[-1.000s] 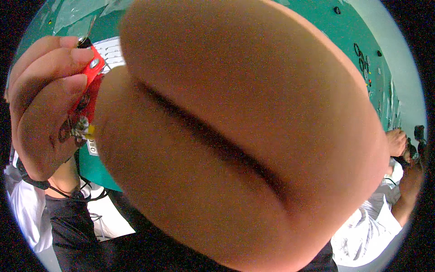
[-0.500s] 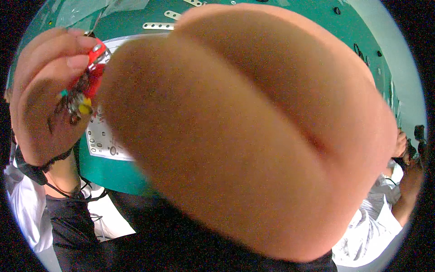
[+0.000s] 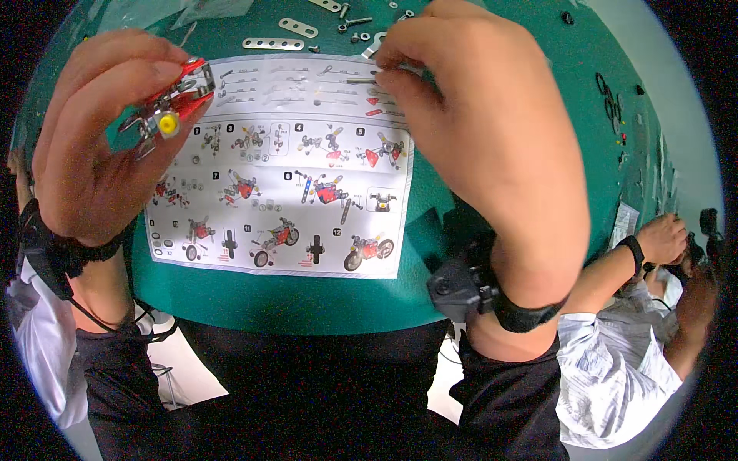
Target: The person assembles a toy motorcycle by inserting a screw through a red metal plate and a silver bracket, then threading a nut onto the screw by hand. They repeat this process with a second screw and nut, tightening the assembly manually.
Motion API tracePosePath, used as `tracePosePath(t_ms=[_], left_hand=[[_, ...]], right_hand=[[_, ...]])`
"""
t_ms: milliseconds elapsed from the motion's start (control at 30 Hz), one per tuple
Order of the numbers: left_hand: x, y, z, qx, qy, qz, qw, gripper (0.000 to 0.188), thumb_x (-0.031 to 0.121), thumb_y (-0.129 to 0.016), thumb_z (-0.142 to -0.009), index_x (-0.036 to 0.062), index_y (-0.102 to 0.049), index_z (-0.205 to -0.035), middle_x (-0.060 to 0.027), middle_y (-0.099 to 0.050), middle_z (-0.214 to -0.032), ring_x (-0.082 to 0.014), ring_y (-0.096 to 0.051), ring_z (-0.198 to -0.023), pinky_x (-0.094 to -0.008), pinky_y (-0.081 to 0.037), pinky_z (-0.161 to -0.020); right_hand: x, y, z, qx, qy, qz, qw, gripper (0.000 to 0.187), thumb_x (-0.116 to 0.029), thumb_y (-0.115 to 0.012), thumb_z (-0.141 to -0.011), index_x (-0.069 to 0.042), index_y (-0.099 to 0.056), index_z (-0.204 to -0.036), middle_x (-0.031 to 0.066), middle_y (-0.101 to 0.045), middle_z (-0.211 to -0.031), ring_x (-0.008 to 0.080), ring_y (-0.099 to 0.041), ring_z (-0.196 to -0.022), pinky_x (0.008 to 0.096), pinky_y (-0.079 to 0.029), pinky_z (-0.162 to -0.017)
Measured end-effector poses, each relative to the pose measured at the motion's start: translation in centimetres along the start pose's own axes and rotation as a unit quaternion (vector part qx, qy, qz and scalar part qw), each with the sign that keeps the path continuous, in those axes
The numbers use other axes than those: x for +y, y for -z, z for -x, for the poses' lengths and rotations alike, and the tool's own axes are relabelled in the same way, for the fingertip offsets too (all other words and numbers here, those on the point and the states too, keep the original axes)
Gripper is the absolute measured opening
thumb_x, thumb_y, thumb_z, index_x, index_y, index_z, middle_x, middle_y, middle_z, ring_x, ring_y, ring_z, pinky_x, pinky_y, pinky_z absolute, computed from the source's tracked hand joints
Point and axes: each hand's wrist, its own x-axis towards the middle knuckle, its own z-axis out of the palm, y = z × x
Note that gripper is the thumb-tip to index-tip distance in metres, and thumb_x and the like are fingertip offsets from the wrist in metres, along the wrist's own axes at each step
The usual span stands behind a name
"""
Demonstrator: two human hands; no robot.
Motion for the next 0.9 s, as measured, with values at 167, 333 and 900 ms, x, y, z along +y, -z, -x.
tracePosePath(t_ms=[167, 333, 900], left_hand=[[0.0, 0.3, 0.0, -0.011, -0.013, -0.010, 1.000, 0.049, -0.010, -0.082, -0.068, 0.0033, -0.061, -0.109, -0.0164, -0.066, -0.106, -0.0294, -0.066, -0.096, -0.0350, -0.054, -0.081], [0.0, -0.6, 0.2, 0.020, -0.006, 0.023, 1.000, 0.050, -0.009, -0.083, -0.067, 0.0036, -0.060, -0.110, -0.0164, -0.066, -0.104, -0.0297, -0.066, -0.096, -0.0357, -0.054, -0.081], [0.9, 0.2, 0.1, 0.001, 0.023, 0.034, 0.999, 0.049, 0.003, -0.083, -0.071, 0.0091, -0.054, -0.110, -0.0182, -0.070, -0.111, -0.0369, -0.066, -0.103, -0.0449, -0.052, -0.090]], right_hand=[[0.0, 1.9, 1.7, -0.130, -0.041, -0.063, 0.989, 0.014, 0.004, -0.073, -0.074, 0.004, -0.069, -0.087, 0.0130, -0.063, -0.081, 0.0251, -0.062, -0.072, 0.0323, -0.046, -0.063], [0.3, 0.7, 1.9, -0.150, -0.051, -0.091, 0.983, 0.017, 0.006, -0.075, -0.070, 0.004, -0.069, -0.086, 0.0147, -0.064, -0.080, 0.0270, -0.062, -0.070, 0.0332, -0.046, -0.062], [-4.7, 1.1, -1.0, 0.118, 0.181, -0.112, 0.970, 0.023, 0.003, -0.080, -0.070, -0.003, -0.066, -0.087, 0.0092, -0.063, -0.081, 0.0215, -0.061, -0.071, 0.0299, -0.047, -0.061]])
